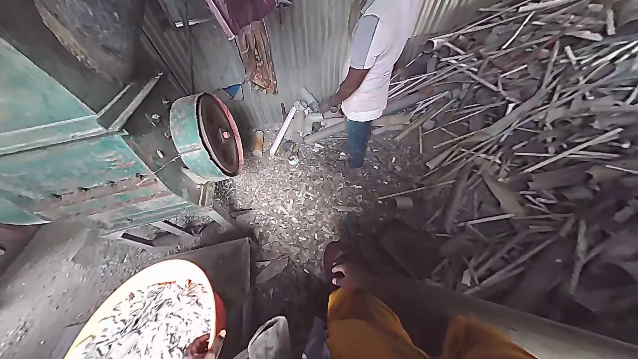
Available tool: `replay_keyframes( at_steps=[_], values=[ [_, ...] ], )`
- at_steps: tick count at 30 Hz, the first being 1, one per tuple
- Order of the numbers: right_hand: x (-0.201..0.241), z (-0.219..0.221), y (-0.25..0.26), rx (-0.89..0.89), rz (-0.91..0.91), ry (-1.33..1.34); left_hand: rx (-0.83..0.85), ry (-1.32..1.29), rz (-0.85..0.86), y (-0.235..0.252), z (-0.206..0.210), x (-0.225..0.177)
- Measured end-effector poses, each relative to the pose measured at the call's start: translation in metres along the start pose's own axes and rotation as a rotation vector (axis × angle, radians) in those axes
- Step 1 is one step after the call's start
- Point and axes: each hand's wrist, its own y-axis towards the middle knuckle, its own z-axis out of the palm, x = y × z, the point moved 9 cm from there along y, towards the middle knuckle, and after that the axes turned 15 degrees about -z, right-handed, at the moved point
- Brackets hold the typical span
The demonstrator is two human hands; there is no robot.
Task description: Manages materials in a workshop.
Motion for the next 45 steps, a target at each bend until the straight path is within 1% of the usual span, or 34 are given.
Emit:
replay_keyframes(
  at_steps=[11, 16, 28, 36, 39, 45],
  values=[
    [-0.003, 0.001, 0.000, -0.006, 0.007, 0.012, -0.012, 0.015, 0.004, 0.002, 0.000, 0.003],
    [0.005, -0.003, -0.002, 0.032, 0.017, 0.009, -0.006, 0.009, 0.001, 0.007, 0.001, 0.006],
    [0.011, -0.004, -0.003, 0.048, 0.026, 0.020, -0.007, -0.023, 0.017, 0.005, 0.000, 0.006],
    [0.008, -0.002, -0.003, 0.039, 0.031, 0.026, 0.001, -0.012, 0.029, 0.010, 0.002, 0.010],
    [-0.001, 0.001, 0.000, 0.011, 0.009, 0.002, -0.010, 0.000, 0.026, 0.014, 0.003, 0.011],
    [0.001, 0.001, 0.000, 0.040, 0.033, 0.019, -0.025, -0.009, 0.026, 0.017, 0.004, 0.014]
  ],
)
